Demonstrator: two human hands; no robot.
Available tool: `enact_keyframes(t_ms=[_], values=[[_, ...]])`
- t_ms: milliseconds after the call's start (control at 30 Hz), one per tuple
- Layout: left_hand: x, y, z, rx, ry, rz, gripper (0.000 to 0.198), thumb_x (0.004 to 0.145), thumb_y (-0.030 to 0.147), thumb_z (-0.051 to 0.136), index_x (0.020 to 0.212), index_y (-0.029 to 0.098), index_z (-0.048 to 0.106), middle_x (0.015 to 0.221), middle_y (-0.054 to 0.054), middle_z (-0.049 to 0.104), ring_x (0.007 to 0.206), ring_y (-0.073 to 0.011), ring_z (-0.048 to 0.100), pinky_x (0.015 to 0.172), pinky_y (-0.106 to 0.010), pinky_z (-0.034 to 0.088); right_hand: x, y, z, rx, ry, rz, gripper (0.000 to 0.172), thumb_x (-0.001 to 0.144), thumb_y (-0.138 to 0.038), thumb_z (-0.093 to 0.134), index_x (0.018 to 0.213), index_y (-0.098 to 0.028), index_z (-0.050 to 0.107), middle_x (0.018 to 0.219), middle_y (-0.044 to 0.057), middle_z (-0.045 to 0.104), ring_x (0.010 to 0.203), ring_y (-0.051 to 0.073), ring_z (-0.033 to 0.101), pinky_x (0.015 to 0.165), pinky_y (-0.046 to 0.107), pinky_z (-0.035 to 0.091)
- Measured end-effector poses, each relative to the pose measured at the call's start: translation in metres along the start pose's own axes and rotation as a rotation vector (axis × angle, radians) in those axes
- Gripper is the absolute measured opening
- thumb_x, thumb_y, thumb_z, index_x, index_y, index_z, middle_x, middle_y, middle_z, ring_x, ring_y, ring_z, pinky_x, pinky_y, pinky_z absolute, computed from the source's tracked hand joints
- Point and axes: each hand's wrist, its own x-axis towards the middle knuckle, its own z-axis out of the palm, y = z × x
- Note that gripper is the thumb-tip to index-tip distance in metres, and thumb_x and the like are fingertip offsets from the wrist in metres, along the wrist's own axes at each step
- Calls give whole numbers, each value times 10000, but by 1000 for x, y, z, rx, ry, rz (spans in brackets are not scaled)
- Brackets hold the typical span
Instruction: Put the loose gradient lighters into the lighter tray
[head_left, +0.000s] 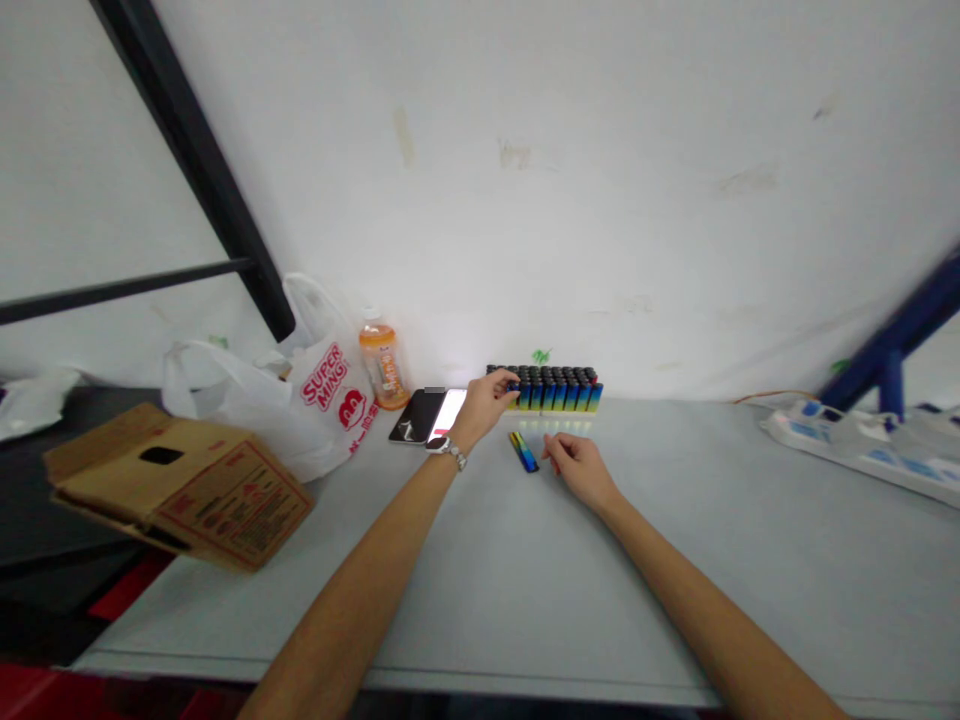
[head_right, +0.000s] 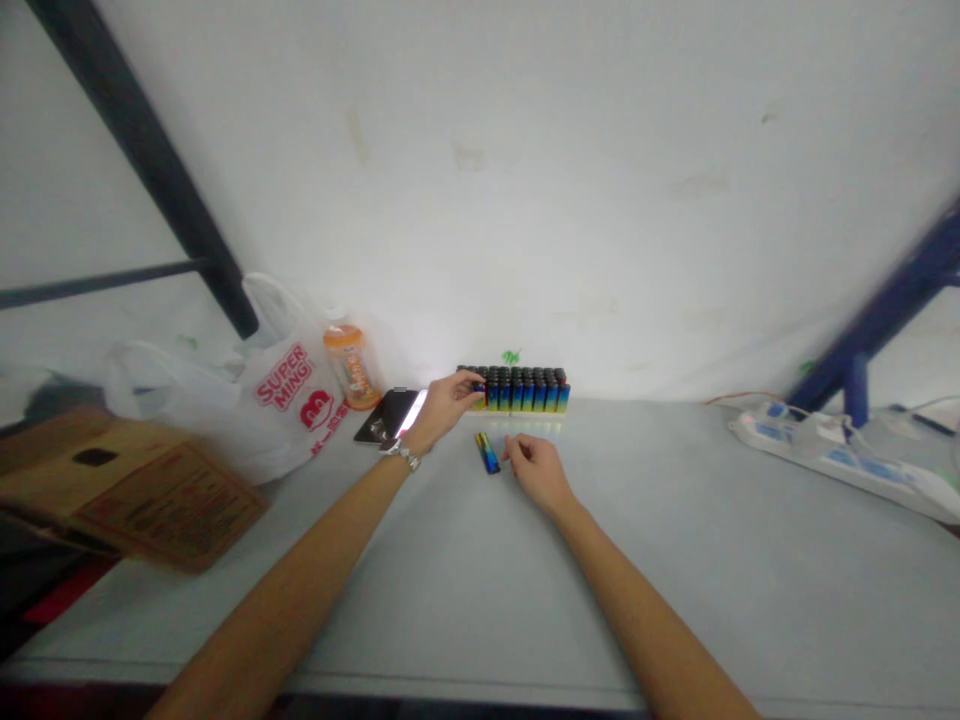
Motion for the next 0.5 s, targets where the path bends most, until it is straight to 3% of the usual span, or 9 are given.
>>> enact_keyframes(t_ms=[167,400,500], values=[[6,-16,6,11,-17,-27,200,760,182,658,955,186,702,742,-6,672,719,-152,640,749,-299,529,1,3,1,-9,-8,1,434,914,-473,440,666,-174,634,479,-26,513,471,131,476,529,254,352],[1,-18,7,-21,-18,-44,185,804,246,648,972,183,693,798,-23,685,763,-161,651,766,-302,533,1,2,1,-30,-12,7,423,912,-466,445,667,-178,635,485,-26,512,476,131,477,533,253,346],[2,-19,7,64,-11,21,191,841,277,627,994,187,699,872,-42,671,801,-168,639,796,-315,527,1,1,1,-13,-4,16,434,912,-478,443,669,-175,636,488,-25,506,482,132,477,542,255,350]])
